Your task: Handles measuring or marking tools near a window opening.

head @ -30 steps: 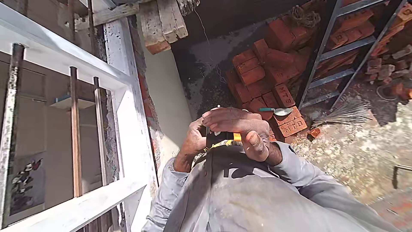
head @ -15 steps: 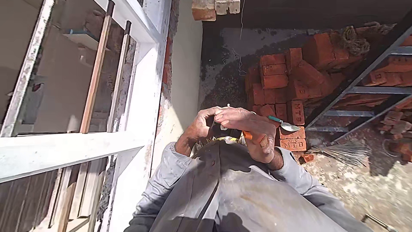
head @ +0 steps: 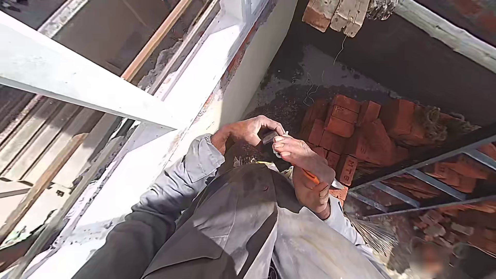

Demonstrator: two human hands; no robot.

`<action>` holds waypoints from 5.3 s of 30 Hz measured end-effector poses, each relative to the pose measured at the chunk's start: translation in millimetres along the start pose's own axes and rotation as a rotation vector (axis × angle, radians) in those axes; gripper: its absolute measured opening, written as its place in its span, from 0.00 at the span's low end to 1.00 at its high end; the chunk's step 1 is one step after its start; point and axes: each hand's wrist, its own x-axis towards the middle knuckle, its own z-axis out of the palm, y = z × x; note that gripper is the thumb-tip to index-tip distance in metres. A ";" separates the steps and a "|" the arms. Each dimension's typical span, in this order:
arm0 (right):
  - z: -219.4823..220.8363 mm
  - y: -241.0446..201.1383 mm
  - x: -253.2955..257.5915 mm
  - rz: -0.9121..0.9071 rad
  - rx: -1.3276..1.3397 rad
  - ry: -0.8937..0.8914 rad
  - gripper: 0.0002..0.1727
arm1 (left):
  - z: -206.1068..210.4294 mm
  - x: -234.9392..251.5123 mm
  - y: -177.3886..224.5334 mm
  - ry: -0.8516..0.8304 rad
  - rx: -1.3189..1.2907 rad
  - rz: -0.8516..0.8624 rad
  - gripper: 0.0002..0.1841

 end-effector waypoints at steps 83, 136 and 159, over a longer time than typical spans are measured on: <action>-12.8 -4.2 7.2 -0.009 -0.039 0.085 0.43 | -15.6 -6.9 -13.4 -0.246 -0.313 -0.115 0.23; -108.4 -6.8 50.7 0.288 0.006 -0.635 0.22 | 74.6 -31.4 1.3 0.243 -0.172 -0.071 0.64; -44.4 -7.5 44.6 0.029 0.151 -0.151 0.57 | 77.2 -28.1 -23.0 0.434 -0.501 0.053 0.31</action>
